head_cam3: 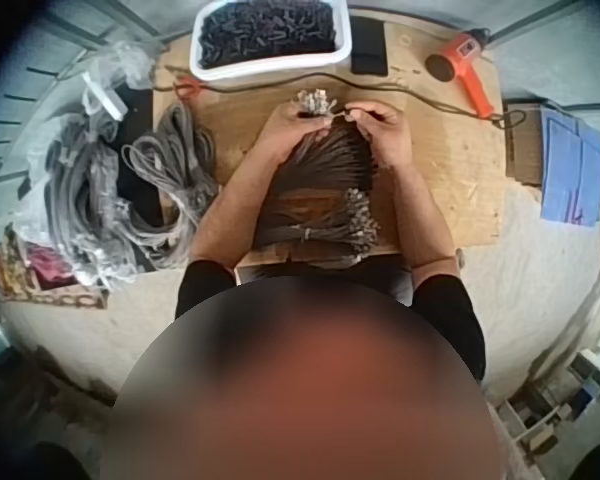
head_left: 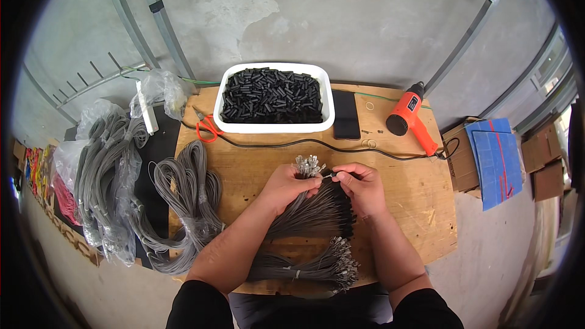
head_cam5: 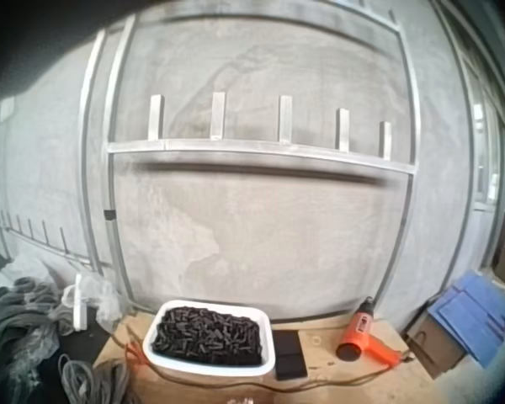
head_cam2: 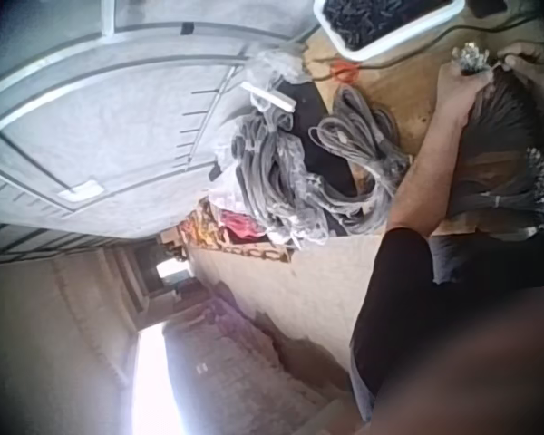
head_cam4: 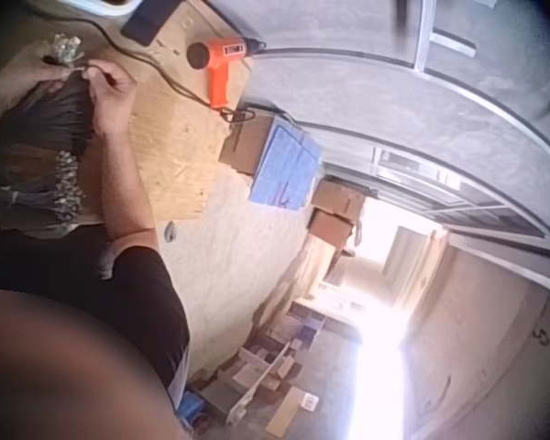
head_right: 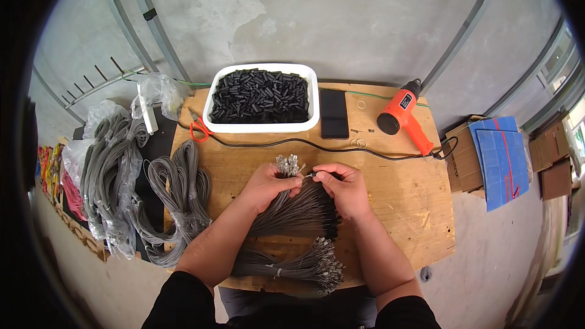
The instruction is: Fitting small black plastic sleeves onto the terminal ends of electrical wires.
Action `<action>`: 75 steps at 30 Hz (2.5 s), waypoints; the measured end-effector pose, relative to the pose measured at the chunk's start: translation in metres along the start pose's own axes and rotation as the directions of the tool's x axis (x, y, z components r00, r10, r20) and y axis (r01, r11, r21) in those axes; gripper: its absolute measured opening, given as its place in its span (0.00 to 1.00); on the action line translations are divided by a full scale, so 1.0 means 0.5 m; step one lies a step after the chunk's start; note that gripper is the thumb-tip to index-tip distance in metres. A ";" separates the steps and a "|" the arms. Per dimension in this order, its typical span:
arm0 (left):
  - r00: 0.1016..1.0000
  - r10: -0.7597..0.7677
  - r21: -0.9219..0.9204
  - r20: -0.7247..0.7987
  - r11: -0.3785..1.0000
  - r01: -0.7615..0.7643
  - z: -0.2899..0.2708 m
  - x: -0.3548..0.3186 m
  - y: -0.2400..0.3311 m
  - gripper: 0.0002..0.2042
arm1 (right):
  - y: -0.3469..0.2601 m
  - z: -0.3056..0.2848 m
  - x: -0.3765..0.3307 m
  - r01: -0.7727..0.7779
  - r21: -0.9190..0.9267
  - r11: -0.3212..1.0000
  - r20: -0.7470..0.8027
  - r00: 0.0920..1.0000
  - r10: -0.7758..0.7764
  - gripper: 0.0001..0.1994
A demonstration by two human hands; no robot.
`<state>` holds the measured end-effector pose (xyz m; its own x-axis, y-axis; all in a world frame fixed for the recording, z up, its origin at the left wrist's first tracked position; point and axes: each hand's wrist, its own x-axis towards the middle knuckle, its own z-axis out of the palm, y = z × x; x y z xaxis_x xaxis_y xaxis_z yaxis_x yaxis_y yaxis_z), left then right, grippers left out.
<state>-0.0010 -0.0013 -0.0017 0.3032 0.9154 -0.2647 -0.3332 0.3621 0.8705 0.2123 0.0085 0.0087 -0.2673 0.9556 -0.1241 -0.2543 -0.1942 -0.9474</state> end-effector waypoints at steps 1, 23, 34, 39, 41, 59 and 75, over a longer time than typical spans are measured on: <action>1.000 0.028 0.064 0.006 0.998 -0.028 -0.002 -0.001 0.000 0.08 | 0.000 -0.001 0.001 0.000 0.000 1.000 0.001 1.000 0.000 0.09; 0.999 0.027 0.099 0.025 0.995 -0.030 0.009 -0.001 -0.004 0.07 | -0.010 -0.015 0.002 -0.231 0.241 0.943 0.138 0.970 0.203 0.08; 0.987 0.161 0.353 -0.015 0.924 -0.146 0.008 0.001 -0.009 0.08 | -0.011 -0.022 0.008 -0.038 0.202 0.979 -0.092 0.994 0.058 0.08; 0.993 0.115 0.366 0.039 0.923 -0.121 0.001 0.000 -0.009 0.09 | -0.013 0.002 -0.006 0.055 -0.029 0.998 0.005 0.999 -0.054 0.08; 0.994 0.090 0.383 0.058 0.918 -0.106 0.005 -0.003 -0.003 0.09 | -0.019 0.014 -0.012 0.091 -0.235 0.968 0.031 0.996 -0.086 0.06; 0.980 0.197 0.443 0.016 0.877 -0.183 0.012 0.000 -0.010 0.07 | -0.037 -0.008 0.000 -0.254 0.301 0.919 0.182 0.961 0.206 0.04; 0.998 0.022 0.039 -0.053 0.999 -0.020 0.009 0.004 -0.005 0.05 | 0.007 -0.097 0.041 -0.118 0.852 0.510 0.016 0.980 0.200 0.07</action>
<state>0.0044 -0.0011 -0.0024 0.2484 0.9312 -0.2667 -0.3038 0.3363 0.8914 0.2508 0.0383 -0.0114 -0.3277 0.8938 -0.3062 -0.8899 -0.4008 -0.2176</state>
